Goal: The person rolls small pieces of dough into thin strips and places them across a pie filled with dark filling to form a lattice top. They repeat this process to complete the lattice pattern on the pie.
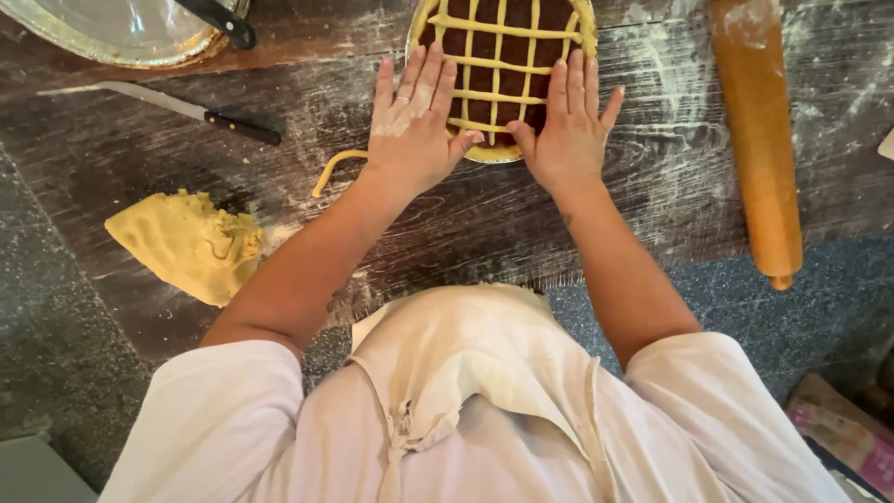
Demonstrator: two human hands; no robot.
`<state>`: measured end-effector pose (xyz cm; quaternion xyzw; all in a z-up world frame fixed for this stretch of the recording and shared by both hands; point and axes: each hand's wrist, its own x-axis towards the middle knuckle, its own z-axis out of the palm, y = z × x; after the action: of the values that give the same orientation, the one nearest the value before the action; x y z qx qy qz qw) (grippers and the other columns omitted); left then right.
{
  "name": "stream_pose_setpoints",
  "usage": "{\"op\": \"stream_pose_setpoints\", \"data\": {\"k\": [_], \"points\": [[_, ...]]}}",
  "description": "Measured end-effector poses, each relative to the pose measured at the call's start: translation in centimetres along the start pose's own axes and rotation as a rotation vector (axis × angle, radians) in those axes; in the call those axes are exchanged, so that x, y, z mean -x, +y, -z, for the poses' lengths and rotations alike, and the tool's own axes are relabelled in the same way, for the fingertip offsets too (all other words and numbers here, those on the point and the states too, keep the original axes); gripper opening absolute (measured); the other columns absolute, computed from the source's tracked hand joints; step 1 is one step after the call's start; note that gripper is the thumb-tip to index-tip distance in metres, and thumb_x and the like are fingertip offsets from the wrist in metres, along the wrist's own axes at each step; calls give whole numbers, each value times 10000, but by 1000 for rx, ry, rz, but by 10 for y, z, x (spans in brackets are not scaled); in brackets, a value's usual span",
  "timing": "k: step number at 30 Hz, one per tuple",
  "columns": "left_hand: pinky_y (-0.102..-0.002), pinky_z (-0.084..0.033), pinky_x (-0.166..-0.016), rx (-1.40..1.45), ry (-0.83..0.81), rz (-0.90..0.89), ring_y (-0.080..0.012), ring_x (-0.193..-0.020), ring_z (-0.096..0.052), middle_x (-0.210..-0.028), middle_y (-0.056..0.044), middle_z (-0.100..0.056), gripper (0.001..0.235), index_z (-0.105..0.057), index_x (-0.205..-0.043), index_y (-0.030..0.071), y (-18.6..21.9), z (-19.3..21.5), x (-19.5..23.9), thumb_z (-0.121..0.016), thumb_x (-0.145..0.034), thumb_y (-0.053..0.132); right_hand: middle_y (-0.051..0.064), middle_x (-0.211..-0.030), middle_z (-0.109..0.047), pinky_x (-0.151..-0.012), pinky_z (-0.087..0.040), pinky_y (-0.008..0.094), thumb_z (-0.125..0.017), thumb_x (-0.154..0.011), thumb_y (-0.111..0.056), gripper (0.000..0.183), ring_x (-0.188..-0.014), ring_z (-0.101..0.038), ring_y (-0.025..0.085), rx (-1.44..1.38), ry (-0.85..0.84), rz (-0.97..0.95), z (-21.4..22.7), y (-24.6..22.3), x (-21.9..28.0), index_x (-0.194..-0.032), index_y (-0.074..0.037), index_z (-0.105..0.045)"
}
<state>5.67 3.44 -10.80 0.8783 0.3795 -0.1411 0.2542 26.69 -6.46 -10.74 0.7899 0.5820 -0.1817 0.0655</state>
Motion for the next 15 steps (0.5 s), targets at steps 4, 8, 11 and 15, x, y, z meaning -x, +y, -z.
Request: {"op": "stream_pose_setpoints", "data": {"k": [4, 8, 11, 15], "points": [[-525, 132, -1255, -40, -3, 2, -265, -1586, 73, -1728, -93, 27, 940, -52, -1660, 80, 0, -1, 3, -236, -1015, 738, 152, -1734, -48, -1252, 25, 654, -439, -1091, -684, 929, -1603, -13, 346, -1, 7, 10, -7, 5, 5, -1673, -38, -112], [-519, 105, -1266, 6, 38, -28, -280, -1586, 47, -1726, -127, -14, 935, -93, -1659, 50, -1, 0, 4, -292, -1030, 713, 117, -1732, 37, -1255, 61, 594, -343, -1047, -683, 929, -1592, 63, 275, 46, -192, -143, 22, -29, 12, -1657, -63, -15], [-532, 86, -1278, 29, 43, -17, -285, -1596, 45, -1730, -120, 13, 919, -54, -1666, 63, -3, -3, 1, -357, -1054, 678, 143, -1734, -25, -1243, 20, 661, -482, -1079, -664, 949, -1595, 19, 328, 18, -61, -55, -6, -10, 3, -1669, -34, -89], [-538, 133, -1258, -27, 17, 10, -264, -1582, 101, -1728, -100, 42, 941, -55, -1668, 83, 0, -1, 1, -258, -1020, 735, 154, -1726, -40, -1232, 18, 666, -455, -1061, -689, 966, -1586, 10, 337, 17, -52, -34, -3, -9, 4, -1668, -15, -122]]}}
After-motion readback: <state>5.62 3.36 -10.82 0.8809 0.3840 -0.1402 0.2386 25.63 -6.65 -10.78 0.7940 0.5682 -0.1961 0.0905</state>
